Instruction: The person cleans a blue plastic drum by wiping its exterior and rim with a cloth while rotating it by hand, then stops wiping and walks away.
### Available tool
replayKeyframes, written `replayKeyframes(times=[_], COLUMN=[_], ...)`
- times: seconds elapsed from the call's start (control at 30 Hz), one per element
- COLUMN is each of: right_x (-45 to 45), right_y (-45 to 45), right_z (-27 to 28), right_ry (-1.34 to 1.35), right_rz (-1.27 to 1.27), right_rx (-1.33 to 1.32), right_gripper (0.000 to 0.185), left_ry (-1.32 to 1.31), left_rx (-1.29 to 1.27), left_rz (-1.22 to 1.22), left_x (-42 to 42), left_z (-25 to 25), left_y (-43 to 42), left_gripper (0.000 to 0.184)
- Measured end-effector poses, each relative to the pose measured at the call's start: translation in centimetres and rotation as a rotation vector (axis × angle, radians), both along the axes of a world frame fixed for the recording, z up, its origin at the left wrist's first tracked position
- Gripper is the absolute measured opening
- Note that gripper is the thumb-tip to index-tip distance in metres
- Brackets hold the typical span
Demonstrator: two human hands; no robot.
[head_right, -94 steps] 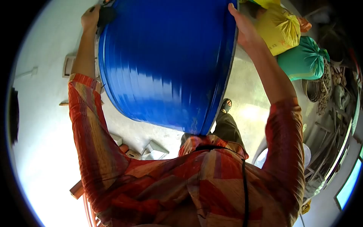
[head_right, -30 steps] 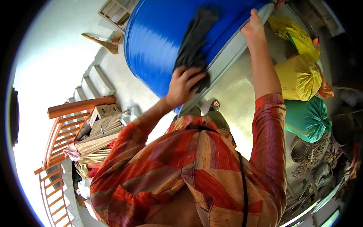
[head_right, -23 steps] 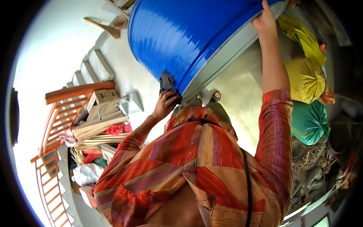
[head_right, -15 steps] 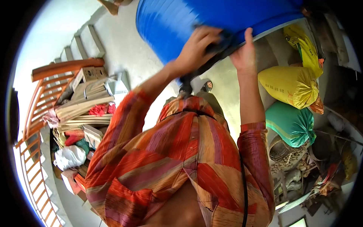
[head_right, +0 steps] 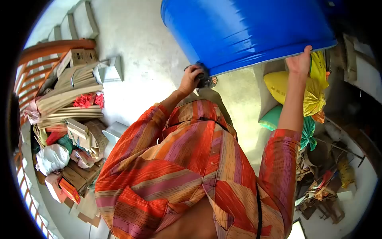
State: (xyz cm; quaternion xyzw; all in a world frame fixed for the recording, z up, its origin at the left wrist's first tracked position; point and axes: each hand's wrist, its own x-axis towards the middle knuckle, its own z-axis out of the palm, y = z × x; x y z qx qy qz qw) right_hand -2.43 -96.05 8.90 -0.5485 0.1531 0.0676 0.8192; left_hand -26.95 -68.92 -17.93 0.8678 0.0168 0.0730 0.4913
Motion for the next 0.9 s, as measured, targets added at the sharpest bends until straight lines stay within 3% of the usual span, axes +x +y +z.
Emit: replayKeyframes(times=[0.13, 0.23, 0.3, 0.37, 0.4, 0.43, 0.47, 0.5, 0.6, 0.63, 0.67, 0.73, 0.8, 0.9], right_x=[0.4, 0.0, -1.1, -2.2, -1.5, -0.4, 0.8, 0.8, -1.1, -2.3, -1.7, -0.9, -0.4, -0.2], right_y=[1.4, 1.5, 1.8, 1.8, -1.8, -3.5, -5.3, -5.5, -4.1, 0.5, 1.0, 1.2, 1.3, 1.4], right_z=[0.1, -0.7, -1.0, -1.3, -6.1, -8.1, -10.1, -9.4, -5.4, -1.2, -0.8, 0.1, 1.1, 1.5], right_ry=[-0.006, -0.014, -0.001, -0.008, -0.179, -0.257, -0.297, -0.216, 0.005, 0.116, 0.115, 0.122, 0.099, 0.067], right_rz=[0.004, 0.010, 0.045, 0.060, 0.306, 0.428, 0.578, 0.583, 0.584, 0.138, 0.156, 0.172, 0.152, 0.135], right_rx=[-0.005, 0.003, 0.067, -0.003, 0.502, 0.770, 1.027, 0.956, 0.711, 0.110, 0.128, 0.138, 0.077, 0.056], right_gripper=[0.064, 0.064, 0.067, 0.064, 0.061, 0.060, 0.059, 0.059, 0.058, 0.063, 0.066, 0.069, 0.069, 0.071], left_ry=[0.181, 0.138, -0.083, -0.459, -0.601, -0.668, -0.643, -0.606, -0.576, -0.507, -0.453, -0.305, 0.004, 0.439], left_rx=[-0.332, -0.778, -0.839, -0.603, -0.492, -0.437, -0.245, -0.057, -0.056, -0.025, 0.018, 0.008, -0.001, -0.336], left_rz=[0.367, 0.489, 0.396, 0.101, -0.070, -0.227, -0.170, -0.116, 0.065, 0.115, 0.164, 0.266, 0.508, 0.678], left_x=[-0.1, 5.1, 9.7, 14.3, 16.3, 17.6, 18.1, 18.2, 17.3, 15.3, 13.5, 9.0, 4.0, 3.4], left_z=[-0.3, 10.5, 18.3, 24.4, 26.6, 28.1, 27.5, 25.9, 22.0, 21.2, 18.9, 14.0, 10.1, 12.2], left_y=[0.8, -0.5, -2.6, -5.6, -7.8, -9.8, -12.8, -15.1, -14.3, -12.4, -11.1, -7.9, -6.8, -3.7], left_gripper=[0.030, 0.042, 0.042, 0.042, 0.042, 0.040, 0.039, 0.038, 0.043, 0.049, 0.056, 0.062, 0.055, 0.043])
